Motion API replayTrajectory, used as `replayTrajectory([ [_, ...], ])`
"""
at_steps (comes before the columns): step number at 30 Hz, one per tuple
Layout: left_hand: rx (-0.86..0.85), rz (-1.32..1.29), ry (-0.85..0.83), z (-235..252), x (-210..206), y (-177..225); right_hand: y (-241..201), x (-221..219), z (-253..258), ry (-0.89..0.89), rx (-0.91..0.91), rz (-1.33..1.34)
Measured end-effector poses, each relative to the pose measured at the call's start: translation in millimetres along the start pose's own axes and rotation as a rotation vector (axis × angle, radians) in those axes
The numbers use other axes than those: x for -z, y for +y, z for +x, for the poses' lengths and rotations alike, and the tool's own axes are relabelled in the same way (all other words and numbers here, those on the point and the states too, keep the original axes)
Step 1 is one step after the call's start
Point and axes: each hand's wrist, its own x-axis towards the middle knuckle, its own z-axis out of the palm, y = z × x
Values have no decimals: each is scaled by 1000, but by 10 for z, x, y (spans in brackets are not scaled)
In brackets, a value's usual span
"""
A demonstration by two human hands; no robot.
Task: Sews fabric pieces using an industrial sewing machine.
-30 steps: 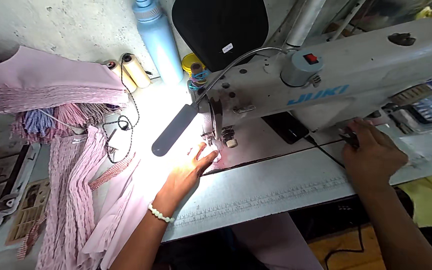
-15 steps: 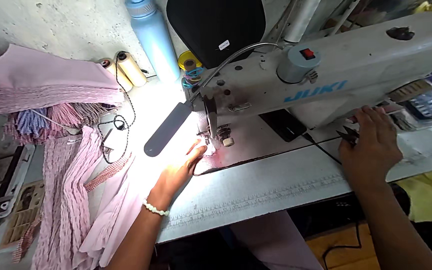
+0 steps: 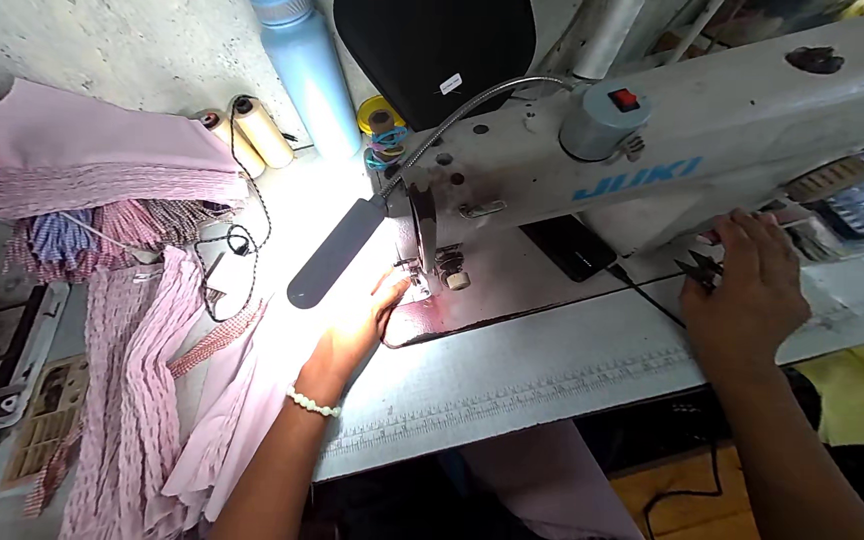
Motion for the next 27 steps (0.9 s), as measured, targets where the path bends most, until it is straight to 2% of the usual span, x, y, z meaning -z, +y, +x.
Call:
replayTrajectory([
  [11, -12, 50, 36, 4, -19, -18, 6, 12, 1, -23, 7, 15],
  [27, 82, 29, -51, 48, 51, -7, -8, 3, 11, -4, 9, 13],
])
